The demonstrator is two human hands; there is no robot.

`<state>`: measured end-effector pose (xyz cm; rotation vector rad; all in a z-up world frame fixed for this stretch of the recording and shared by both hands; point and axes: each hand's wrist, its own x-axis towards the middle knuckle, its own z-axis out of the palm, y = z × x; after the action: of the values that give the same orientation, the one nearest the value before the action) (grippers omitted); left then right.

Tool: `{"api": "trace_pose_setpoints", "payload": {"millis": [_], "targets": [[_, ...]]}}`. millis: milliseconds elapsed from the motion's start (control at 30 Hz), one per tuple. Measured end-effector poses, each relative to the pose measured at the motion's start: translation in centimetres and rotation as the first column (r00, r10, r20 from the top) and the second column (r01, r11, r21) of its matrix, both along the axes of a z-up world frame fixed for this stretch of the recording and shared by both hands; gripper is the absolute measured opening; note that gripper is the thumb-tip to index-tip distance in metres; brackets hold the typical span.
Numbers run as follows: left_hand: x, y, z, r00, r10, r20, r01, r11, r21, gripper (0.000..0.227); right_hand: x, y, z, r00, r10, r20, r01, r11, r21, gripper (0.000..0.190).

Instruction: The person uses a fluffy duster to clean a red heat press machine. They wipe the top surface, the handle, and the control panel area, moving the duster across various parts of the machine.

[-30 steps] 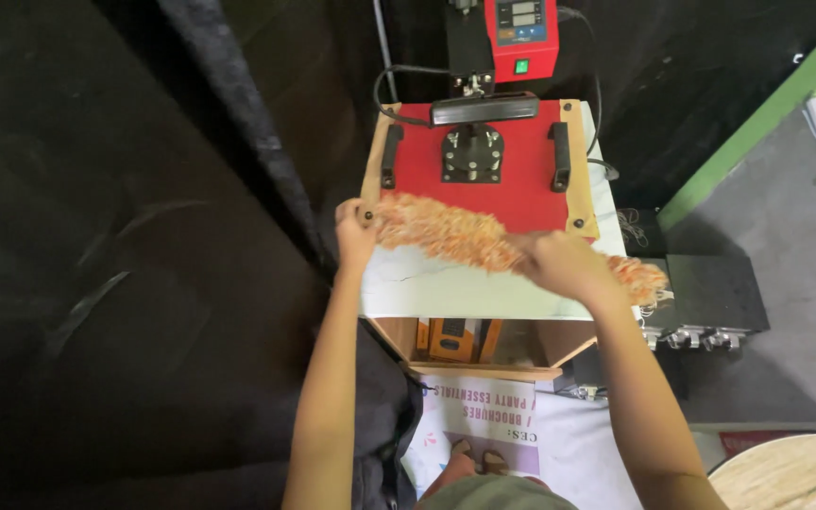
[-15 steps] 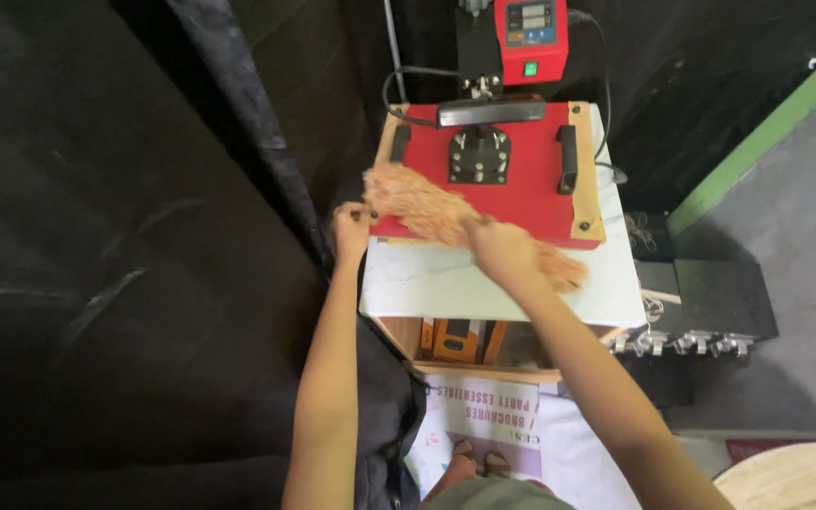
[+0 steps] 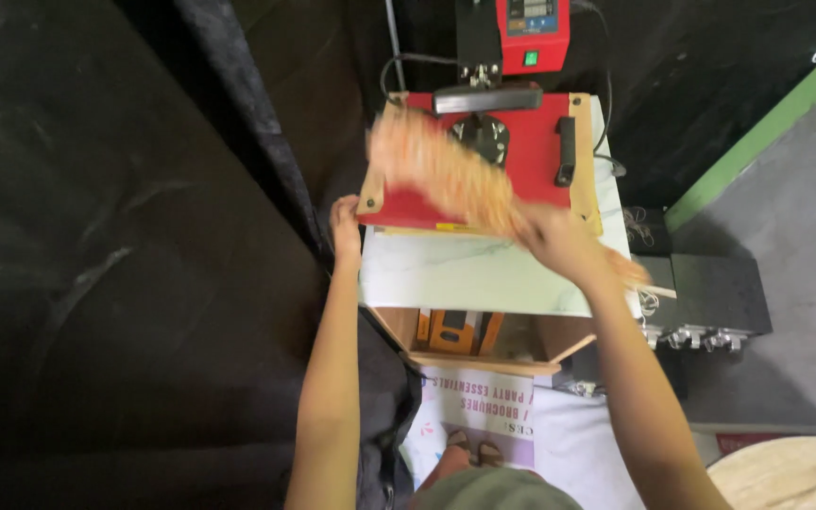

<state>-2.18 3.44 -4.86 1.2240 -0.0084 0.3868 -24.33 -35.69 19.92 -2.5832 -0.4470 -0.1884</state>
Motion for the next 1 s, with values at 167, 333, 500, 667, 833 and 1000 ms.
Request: {"api": "trace_pose_setpoints", "payload": {"millis": [167,333,500,667,833,1000], "targets": [[-3.4,-0.7,3.2,0.985,-0.003,-0.171,-0.007,0.998,-0.062,0.048,5.2,3.9,-7.5,0.998,0.055,0.037,-0.053,0.997,-0.061,0.041],[-1.0,1.8,-1.5,0.999,0.015,0.029,-0.017,0.998,0.066,0.054,4.3,2.6,-2.5,0.956,0.293,-0.013,-0.294,0.955,-0.031,0.057],[-3.0,-1.1,4.7,0.966,0.037,-0.257,-0.025,0.999,0.048,0.065,6.8,3.4,-5.6,0.992,0.040,0.119,-0.019,0.985,-0.171,0.055],[-0.4,-0.6,2.0,0.975,0.123,-0.184,-0.115,0.992,0.057,0.066,7.1,2.9,-5.4,0.924,0.376,-0.074,-0.377,0.926,-0.004,0.057],[-3.8,-1.0,5.6,0.938,0.120,-0.326,-0.138,0.990,-0.033,0.060,7.5,3.8,-5.6,0.991,0.101,0.090,-0.098,0.994,-0.045,0.047],[-2.6,0.0,4.5,0.982,0.155,-0.112,-0.124,0.962,0.244,0.047,6.4,0.9,-1.0,0.952,0.264,-0.152,-0.285,0.949,-0.134,0.047]]}}
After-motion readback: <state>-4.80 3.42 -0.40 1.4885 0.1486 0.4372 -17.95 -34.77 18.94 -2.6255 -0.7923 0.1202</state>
